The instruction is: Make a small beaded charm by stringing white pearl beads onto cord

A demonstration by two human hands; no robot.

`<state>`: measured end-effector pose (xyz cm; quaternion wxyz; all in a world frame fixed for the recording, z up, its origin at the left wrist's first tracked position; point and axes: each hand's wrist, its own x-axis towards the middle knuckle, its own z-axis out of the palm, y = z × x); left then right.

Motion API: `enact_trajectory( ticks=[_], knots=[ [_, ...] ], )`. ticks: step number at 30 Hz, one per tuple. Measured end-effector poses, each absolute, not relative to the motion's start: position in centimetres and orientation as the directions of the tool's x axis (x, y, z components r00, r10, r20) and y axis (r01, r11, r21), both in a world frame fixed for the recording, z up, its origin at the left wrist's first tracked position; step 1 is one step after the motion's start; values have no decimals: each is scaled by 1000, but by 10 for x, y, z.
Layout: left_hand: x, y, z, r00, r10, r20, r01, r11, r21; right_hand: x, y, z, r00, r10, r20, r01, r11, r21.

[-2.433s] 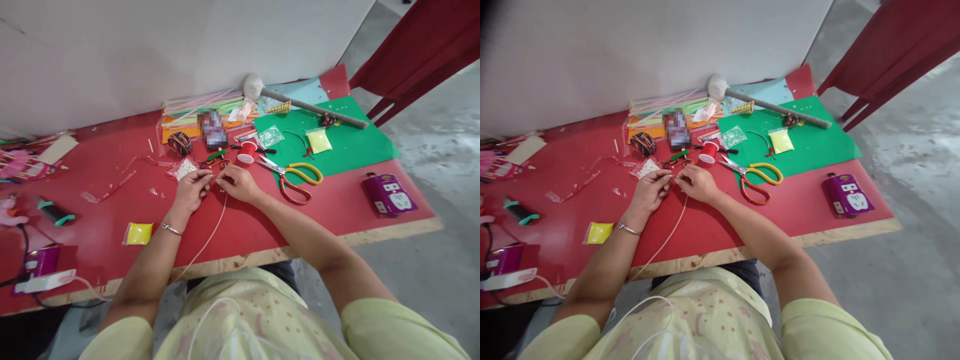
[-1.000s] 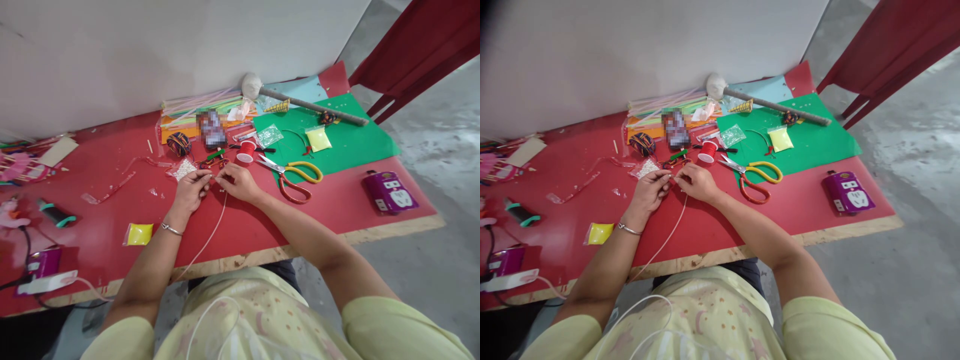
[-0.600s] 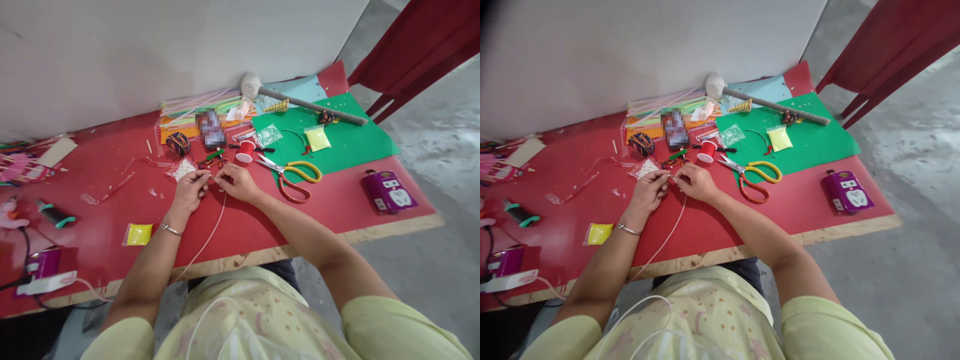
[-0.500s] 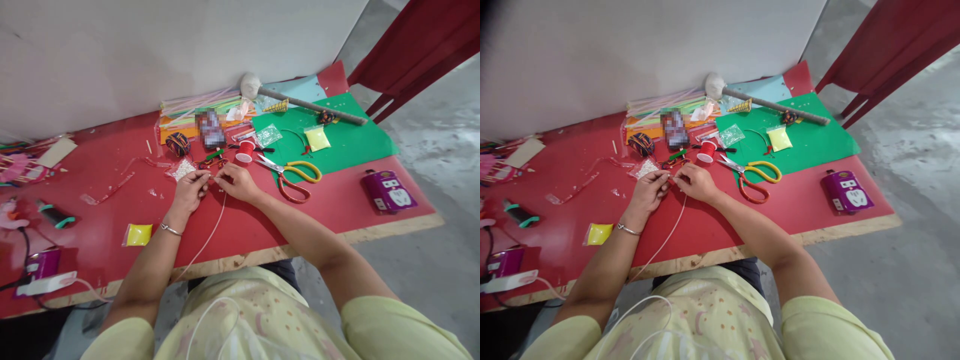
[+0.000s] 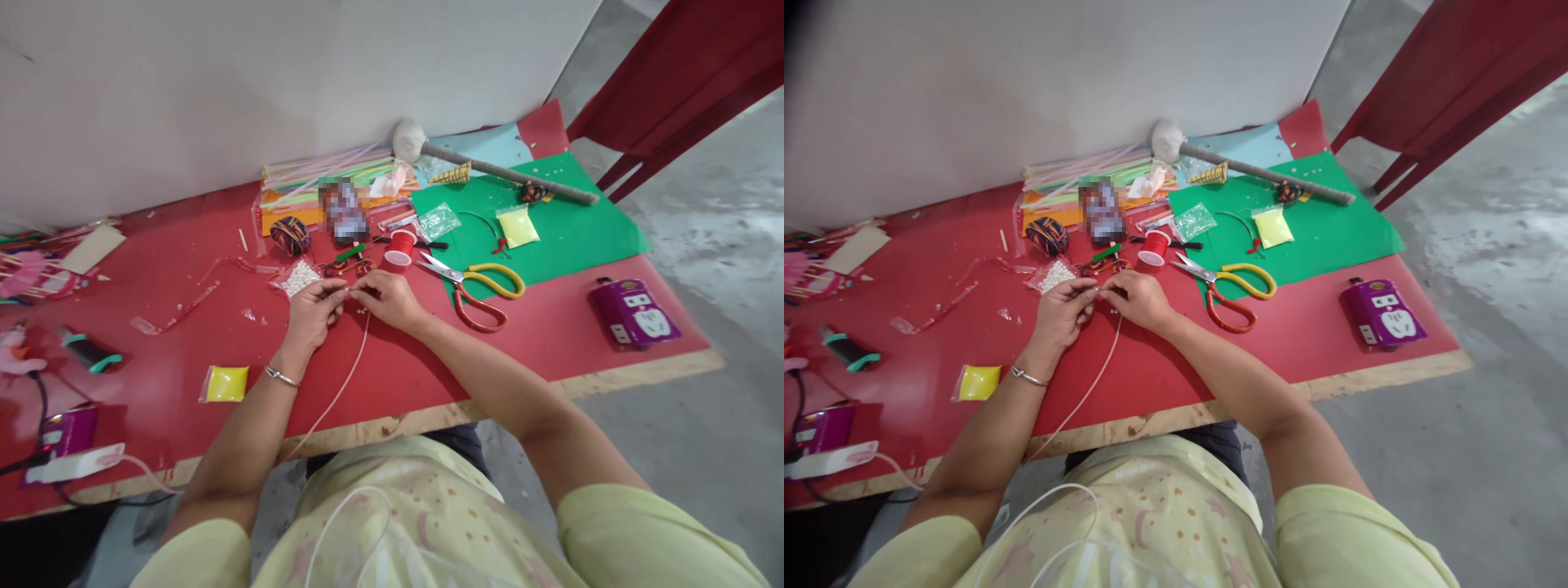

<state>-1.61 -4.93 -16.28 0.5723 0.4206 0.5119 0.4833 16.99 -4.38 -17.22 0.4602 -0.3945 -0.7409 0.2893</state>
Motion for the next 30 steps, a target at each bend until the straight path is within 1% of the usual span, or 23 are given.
enact_trajectory(
  ticks=[5, 10, 14, 17, 19, 22, 27, 30],
  knots=[
    [-15, -51, -163, -18, 986, -167, -114, 164, 980, 171, -43, -173, -269, 843, 466, 318, 534, -783],
    [-12, -54, -162, -80, 985, -156, -88, 149, 985, 171, -44, -173, -274, 843, 463, 328, 535, -779],
    [-12, -58, -163, -97, 993, -68, 25, 71, 997, 171, -46, -172, -269, 836, 478, 347, 547, -762],
    [-13, -60, -164, -57, 998, -10, 138, 17, 990, 171, -46, -172, -303, 804, 512, 297, 590, -751],
    [-14, -60, -164, -27, 1000, 3, 185, 3, 983, 170, -45, -173, -340, 786, 516, 270, 607, -747],
    [-13, -60, -161, -19, 999, -32, 164, 34, 986, 170, -42, -178, -355, 785, 508, 288, 609, -740],
    [-11, -58, -159, -59, 988, -140, 87, 145, 986, 171, -41, -182, -370, 775, 512, 327, 624, -710],
    [-11, -58, -161, -91, 991, -103, 66, 109, 992, 172, -45, -177, -338, 811, 477, 376, 581, -722]
  ],
)
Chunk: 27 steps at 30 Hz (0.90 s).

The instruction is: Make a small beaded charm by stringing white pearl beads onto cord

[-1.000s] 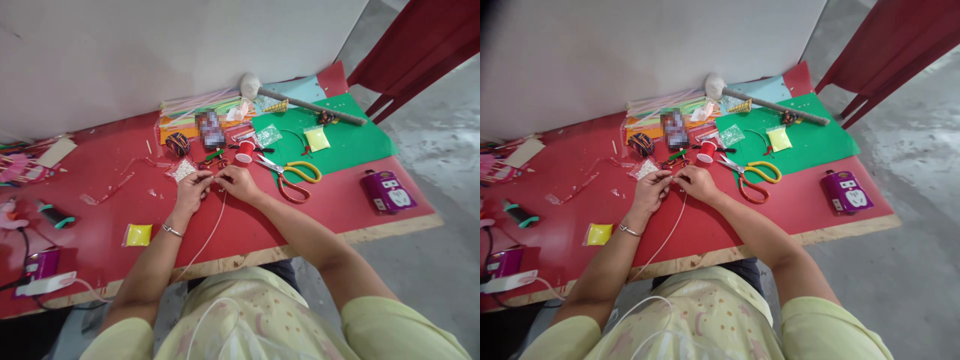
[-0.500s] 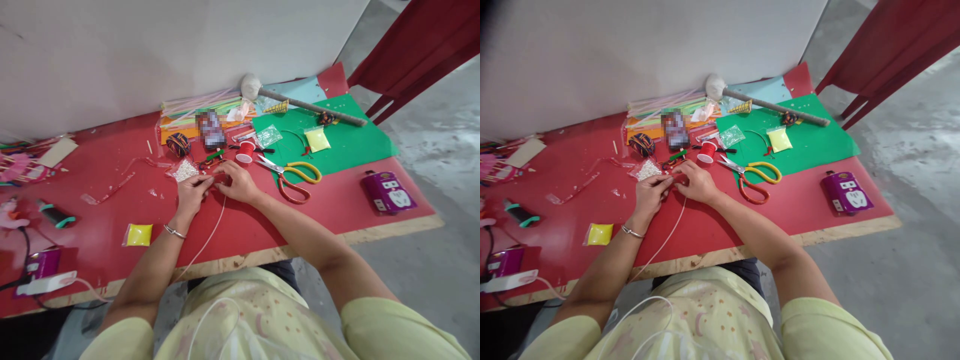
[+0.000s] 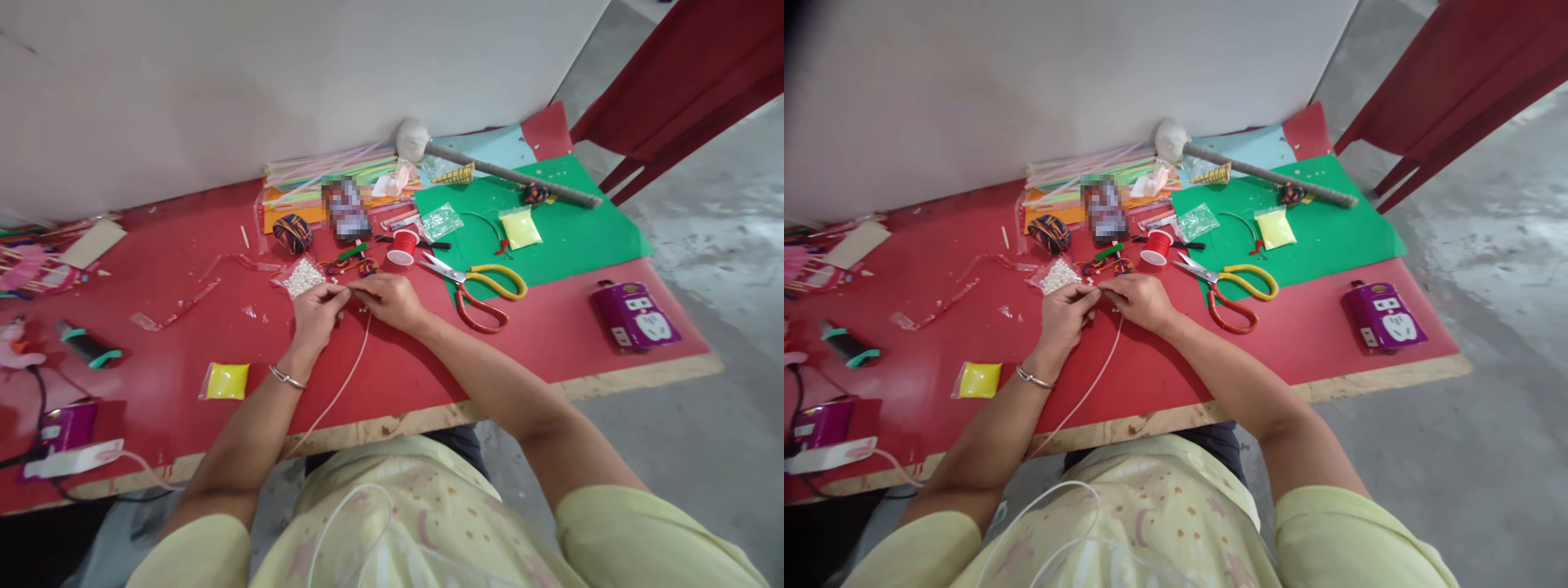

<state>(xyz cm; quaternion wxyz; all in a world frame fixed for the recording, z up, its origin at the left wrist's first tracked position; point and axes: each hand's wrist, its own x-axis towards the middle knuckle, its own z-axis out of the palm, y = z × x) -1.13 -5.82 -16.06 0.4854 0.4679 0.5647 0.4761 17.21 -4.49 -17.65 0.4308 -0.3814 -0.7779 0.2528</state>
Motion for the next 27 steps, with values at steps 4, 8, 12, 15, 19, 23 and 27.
enact_trajectory(
  ticks=[4, 8, 12, 15, 19, 23, 27],
  knots=[
    [-15, -59, -160, -120, 992, 29, 162, -10, 987, 172, -48, -167, -246, 846, 473, 347, 533, -772],
    [-18, -59, -158, -12, 979, 203, 343, -187, 920, 170, -44, -168, -326, 854, 406, 191, 480, -856],
    [-23, -55, -160, -55, 967, 250, 366, -214, 906, 169, -41, -171, -330, 866, 376, 195, 452, -870],
    [-25, -54, -160, -13, 956, 294, 412, -263, 872, 169, -41, -171, -311, 852, 420, 213, 493, -843],
    [-22, -56, -156, 95, 949, 299, 464, -308, 831, 170, -40, -171, -399, 850, 345, 142, 428, -892],
    [-22, -56, -154, 69, 940, 334, 484, -324, 813, 169, -39, -171, -369, 870, 326, 153, 403, -902],
    [-33, -49, -157, 27, 927, 375, 566, -323, 758, 168, -41, -171, -389, 847, 361, 324, 493, -808]
  ],
)
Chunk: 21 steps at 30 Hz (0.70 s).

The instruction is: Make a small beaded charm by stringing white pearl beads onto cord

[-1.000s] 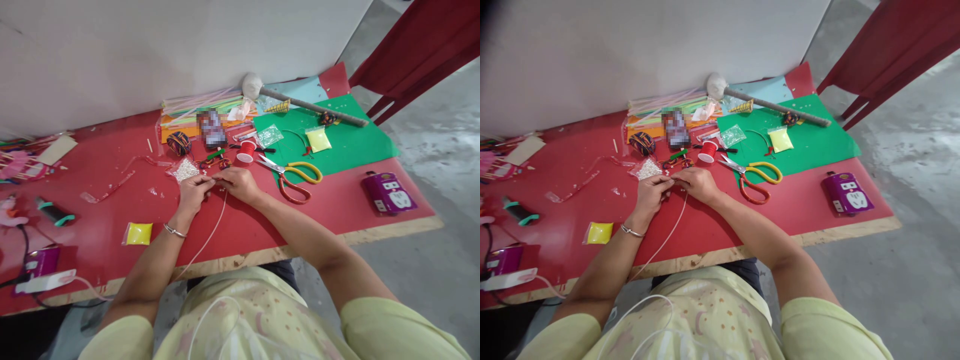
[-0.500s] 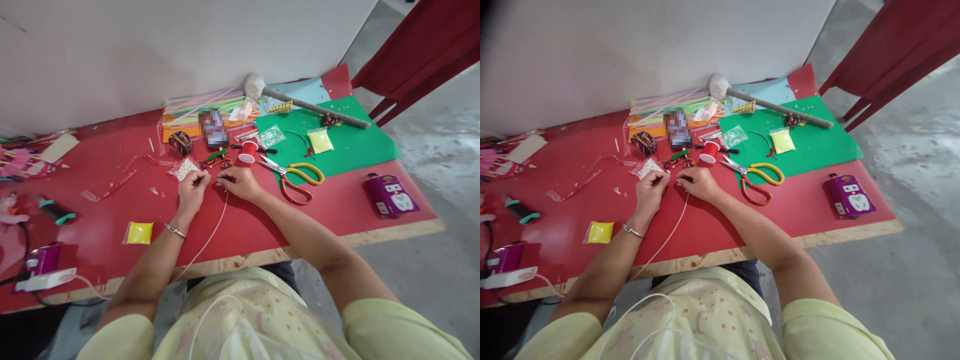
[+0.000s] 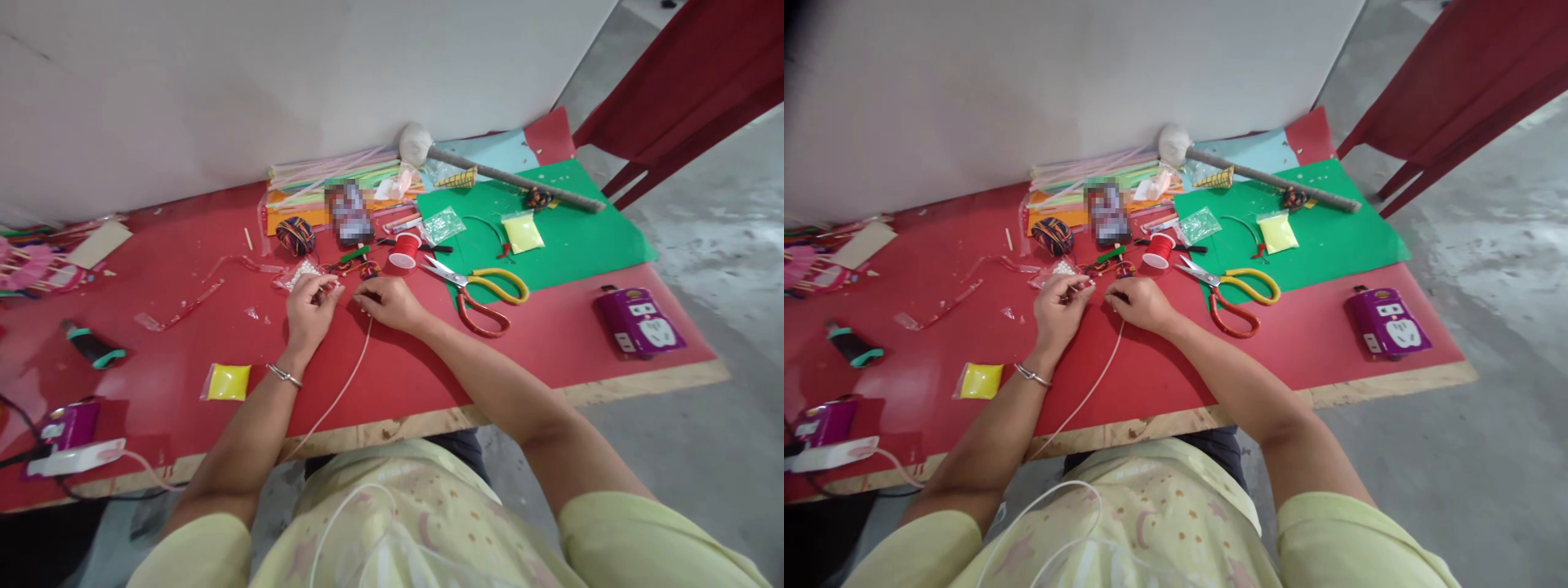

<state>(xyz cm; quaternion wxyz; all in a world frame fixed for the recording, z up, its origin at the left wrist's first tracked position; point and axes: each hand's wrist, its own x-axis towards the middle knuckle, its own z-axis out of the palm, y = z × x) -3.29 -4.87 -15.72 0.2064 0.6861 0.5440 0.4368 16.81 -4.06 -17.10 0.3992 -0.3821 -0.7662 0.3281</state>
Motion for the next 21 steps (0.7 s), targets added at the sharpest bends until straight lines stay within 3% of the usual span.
enact_trajectory(
  ticks=[3, 8, 14, 16, 18, 21],
  knots=[
    [-42, -40, -163, 64, 918, 392, 691, -325, 646, 166, -42, -173, -391, 839, 379, 418, 528, -739],
    [-46, -32, -171, 148, 909, 388, 790, -345, 507, 165, -43, -173, -355, 856, 375, 419, 505, -755],
    [-43, -35, -169, 179, 909, 377, 816, -352, 460, 167, -42, -174, -349, 874, 338, 326, 451, -831],
    [-41, -37, -167, 168, 914, 369, 791, -348, 502, 168, -43, -172, -335, 883, 327, 289, 427, -857],
    [-37, -39, -165, 112, 938, 329, 701, -309, 643, 168, -44, -170, -317, 896, 312, 264, 399, -878],
    [-29, -42, -163, -53, 994, 101, 322, -79, 944, 168, -45, -168, -270, 918, 289, 248, 357, -901]
  ],
)
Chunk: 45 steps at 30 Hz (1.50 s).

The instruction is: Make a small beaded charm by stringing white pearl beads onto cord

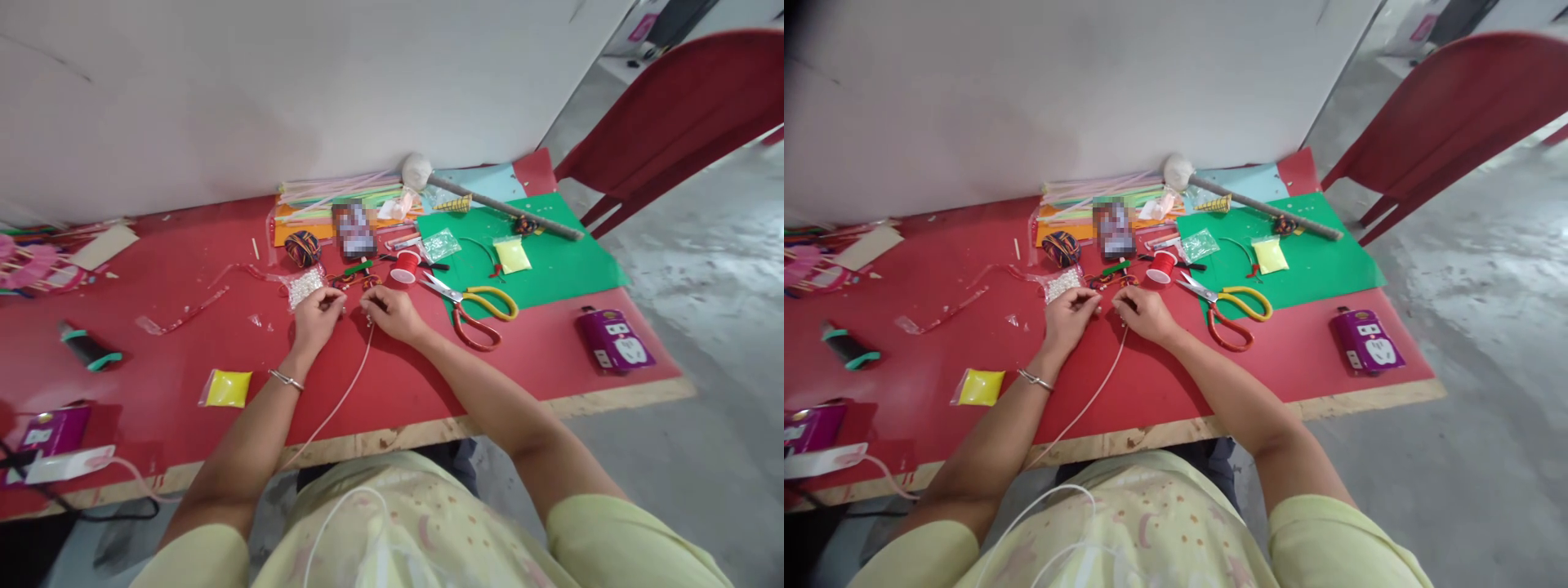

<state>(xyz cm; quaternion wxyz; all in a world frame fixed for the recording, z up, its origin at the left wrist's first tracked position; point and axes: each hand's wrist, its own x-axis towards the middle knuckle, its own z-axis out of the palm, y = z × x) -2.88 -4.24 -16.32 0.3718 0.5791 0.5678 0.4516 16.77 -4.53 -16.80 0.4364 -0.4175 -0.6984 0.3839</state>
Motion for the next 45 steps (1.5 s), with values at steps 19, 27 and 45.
enact_trajectory(
  ticks=[19, 27, 45],
  knots=[
    [-31, -40, -163, 24, 954, -300, -418, 282, 863, 165, -43, -164, -275, 916, 293, 176, 347, -921],
    [-31, -39, -162, 76, 965, -250, -423, 258, 869, 156, -41, -163, -330, 899, 288, 155, 353, -923],
    [-27, -41, -159, 87, 981, -175, -338, 194, 921, 157, -39, -162, -340, 911, 233, 114, 285, -952]
  ],
)
